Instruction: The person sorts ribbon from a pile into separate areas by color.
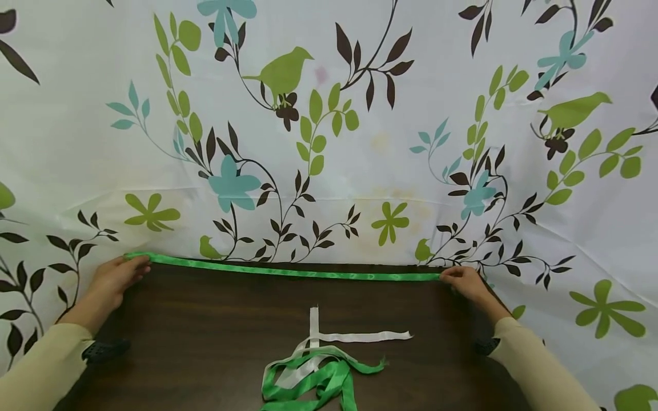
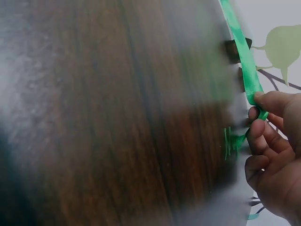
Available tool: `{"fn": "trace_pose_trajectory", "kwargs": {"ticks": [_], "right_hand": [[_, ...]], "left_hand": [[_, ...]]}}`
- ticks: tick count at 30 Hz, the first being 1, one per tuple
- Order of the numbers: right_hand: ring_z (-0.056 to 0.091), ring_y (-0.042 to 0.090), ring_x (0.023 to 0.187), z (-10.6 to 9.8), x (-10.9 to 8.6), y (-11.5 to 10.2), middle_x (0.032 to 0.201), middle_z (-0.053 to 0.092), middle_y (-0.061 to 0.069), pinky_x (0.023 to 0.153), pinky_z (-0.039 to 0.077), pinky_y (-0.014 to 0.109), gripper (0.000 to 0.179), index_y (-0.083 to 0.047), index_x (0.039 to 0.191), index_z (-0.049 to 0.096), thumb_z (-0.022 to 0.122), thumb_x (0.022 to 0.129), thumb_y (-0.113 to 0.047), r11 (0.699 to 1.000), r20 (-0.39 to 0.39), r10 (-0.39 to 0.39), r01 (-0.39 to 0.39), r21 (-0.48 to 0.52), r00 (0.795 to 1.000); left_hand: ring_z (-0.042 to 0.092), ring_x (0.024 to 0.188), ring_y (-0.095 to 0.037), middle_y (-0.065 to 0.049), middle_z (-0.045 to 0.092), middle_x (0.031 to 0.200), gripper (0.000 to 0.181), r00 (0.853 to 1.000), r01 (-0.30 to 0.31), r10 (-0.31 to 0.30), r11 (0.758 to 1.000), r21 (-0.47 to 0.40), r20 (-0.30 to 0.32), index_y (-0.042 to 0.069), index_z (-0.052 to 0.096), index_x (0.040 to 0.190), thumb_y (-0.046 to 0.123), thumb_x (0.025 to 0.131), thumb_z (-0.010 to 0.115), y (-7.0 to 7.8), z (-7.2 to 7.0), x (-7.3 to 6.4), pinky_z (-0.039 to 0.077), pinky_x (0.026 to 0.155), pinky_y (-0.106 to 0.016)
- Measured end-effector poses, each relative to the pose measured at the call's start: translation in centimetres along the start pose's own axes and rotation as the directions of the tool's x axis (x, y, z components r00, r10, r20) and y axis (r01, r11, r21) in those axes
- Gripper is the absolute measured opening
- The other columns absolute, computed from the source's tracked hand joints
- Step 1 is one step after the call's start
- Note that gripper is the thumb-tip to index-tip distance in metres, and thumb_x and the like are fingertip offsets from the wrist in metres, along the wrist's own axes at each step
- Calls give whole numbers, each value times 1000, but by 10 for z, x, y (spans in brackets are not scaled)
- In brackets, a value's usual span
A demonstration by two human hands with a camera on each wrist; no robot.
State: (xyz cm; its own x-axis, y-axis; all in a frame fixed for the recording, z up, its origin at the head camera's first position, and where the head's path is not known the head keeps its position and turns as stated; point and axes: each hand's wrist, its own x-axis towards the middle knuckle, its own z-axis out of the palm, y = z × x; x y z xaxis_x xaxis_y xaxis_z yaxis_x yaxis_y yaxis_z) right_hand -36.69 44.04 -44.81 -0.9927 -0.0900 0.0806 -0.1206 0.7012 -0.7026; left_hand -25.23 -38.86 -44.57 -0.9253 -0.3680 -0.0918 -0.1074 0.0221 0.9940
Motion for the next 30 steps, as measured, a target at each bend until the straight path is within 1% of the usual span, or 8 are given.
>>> {"fn": "trace_pose_trajectory", "kwargs": {"ticks": [5,13,18,23,25,26,28,30], "right_hand": [[59,24,80,0,0,5,104,66,16,66,49,38,29,5,115,70,66,102,-20,999,-25,40,-40,-9,999],[61,28,84,2,0,8,113,64,22,68,50,38,26,5,113,71,67,101,-19,997,-48,74,-76,-31,996],[61,28,88,7,4,6,113,65,21,70,50,38,26,4,111,71,69,100,-19,997,-70,44,-48,-52,997],[61,25,82,11,7,4,109,66,21,67,50,37,29,4,114,70,69,100,-21,999,-56,26,-27,-22,998],[62,24,80,10,5,4,114,65,25,66,51,36,30,6,116,69,69,100,-19,1000,-58,26,-26,-1,998],[63,24,79,7,4,4,116,64,26,66,51,36,31,7,118,68,68,100,-18,1000,-64,19,-19,-3,998],[64,25,78,1,2,3,116,65,25,65,52,35,30,7,117,69,70,100,-17,1000,-96,10,-9,3,995],[64,28,78,-7,1,0,112,66,23,64,51,36,30,7,117,69,70,99,-17,1000,-118,-13,14,10,993]], "left_hand": [[64,72,-2,14,68,77,36,1000,-3,7,989,145,-27,-2,58,118,31,103,60,-6,8,2,53,66,-20],[60,73,-5,10,68,81,56,999,10,5,948,317,-49,-13,55,131,36,104,55,-12,16,-1,49,66,-26],[61,72,-3,10,70,81,55,999,-26,35,947,320,-23,-15,53,130,34,105,54,-18,7,-4,50,66,-25],[64,70,-2,10,69,78,47,996,-87,87,959,270,15,-18,52,124,25,106,54,-20,-9,-8,54,64,-22],[65,69,-2,7,69,79,49,994,-114,111,953,281,26,-21,53,122,25,105,56,-18,-14,-7,54,64,-23],[65,70,-3,6,69,81,51,991,-134,131,941,312,31,-22,53,123,26,105,57,-16,-16,-7,54,64,-23],[66,77,-12,-6,70,91,56,985,-166,170,904,394,24,-21,53,127,30,105,57,-11,-18,-7,53,64,-27],[66,89,-29,-24,68,105,59,975,-197,224,843,501,6,-19,50,134,33,105,56,-5,-20,-8,52,69,-36]]}}
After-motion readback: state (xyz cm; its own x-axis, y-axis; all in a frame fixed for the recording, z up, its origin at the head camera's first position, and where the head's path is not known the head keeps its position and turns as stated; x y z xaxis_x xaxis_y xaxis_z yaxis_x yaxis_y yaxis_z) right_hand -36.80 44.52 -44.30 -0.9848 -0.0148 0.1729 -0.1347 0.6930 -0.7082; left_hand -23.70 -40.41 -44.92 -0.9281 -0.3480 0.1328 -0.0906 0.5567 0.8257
